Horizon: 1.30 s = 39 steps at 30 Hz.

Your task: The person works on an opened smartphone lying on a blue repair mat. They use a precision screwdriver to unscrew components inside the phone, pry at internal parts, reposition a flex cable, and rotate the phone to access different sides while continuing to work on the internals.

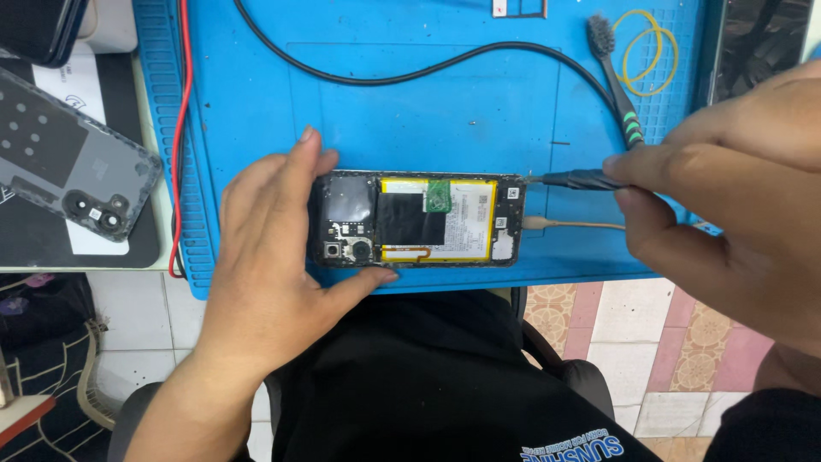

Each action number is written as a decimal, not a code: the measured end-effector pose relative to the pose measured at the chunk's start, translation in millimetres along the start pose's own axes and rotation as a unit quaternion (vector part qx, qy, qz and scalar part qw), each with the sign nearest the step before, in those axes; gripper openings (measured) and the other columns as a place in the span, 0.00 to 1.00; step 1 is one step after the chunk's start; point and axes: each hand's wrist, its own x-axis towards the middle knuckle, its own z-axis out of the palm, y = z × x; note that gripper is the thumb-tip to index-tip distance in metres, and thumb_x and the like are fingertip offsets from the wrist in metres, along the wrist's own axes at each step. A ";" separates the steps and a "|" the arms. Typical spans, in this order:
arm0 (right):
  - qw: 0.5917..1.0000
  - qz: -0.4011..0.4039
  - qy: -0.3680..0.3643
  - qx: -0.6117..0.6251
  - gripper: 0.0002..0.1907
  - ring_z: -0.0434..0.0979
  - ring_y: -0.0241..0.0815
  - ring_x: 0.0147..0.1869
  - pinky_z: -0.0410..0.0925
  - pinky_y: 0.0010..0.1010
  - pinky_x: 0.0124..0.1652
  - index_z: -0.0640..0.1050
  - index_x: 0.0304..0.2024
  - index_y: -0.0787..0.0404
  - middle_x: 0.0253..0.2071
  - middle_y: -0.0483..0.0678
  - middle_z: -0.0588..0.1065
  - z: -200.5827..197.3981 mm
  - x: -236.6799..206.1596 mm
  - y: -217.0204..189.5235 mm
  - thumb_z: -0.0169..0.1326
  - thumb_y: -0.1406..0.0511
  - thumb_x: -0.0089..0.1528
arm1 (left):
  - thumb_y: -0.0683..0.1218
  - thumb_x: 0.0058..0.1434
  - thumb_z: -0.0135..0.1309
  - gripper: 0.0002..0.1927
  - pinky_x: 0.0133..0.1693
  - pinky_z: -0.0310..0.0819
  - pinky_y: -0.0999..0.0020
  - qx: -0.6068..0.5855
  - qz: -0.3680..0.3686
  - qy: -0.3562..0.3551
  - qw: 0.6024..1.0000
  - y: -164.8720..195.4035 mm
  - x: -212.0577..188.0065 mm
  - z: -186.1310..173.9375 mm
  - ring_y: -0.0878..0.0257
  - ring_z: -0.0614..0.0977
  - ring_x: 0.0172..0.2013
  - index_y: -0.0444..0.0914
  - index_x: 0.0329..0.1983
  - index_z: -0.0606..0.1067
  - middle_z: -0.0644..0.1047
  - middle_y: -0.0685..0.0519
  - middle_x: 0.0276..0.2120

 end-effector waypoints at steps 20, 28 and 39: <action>0.995 -0.082 -0.036 0.033 0.09 0.76 0.47 0.27 0.68 0.42 0.34 0.84 0.33 0.60 0.25 0.46 0.77 -0.6 63.3 -38.1 0.66 0.67 0.49 | 0.53 0.50 0.73 0.33 0.66 0.62 0.48 -0.004 0.054 0.014 0.998 -5.3 -3.3 -2.6 0.47 0.71 0.64 0.40 0.59 0.77 0.72 0.46 0.63; 0.992 -0.116 -0.019 0.042 0.09 0.73 0.45 0.26 0.65 0.38 0.32 0.83 0.33 0.60 0.26 0.44 0.76 -1.1 76.0 -50.9 0.68 0.68 0.50 | 0.53 0.50 0.72 0.28 0.65 0.63 0.46 -0.001 0.056 0.032 0.998 -3.9 -4.2 1.5 0.47 0.72 0.63 0.40 0.54 0.81 0.72 0.46 0.62; 0.984 -0.143 -0.101 -0.038 0.14 0.74 0.44 0.34 0.66 0.37 0.38 0.83 0.37 0.54 0.30 0.43 0.72 -8.9 84.9 -68.8 0.63 0.62 0.47 | 0.52 0.50 0.73 0.28 0.65 0.64 0.47 -0.010 0.061 0.047 0.997 -6.6 -5.1 4.0 0.49 0.72 0.63 0.40 0.53 0.82 0.73 0.48 0.62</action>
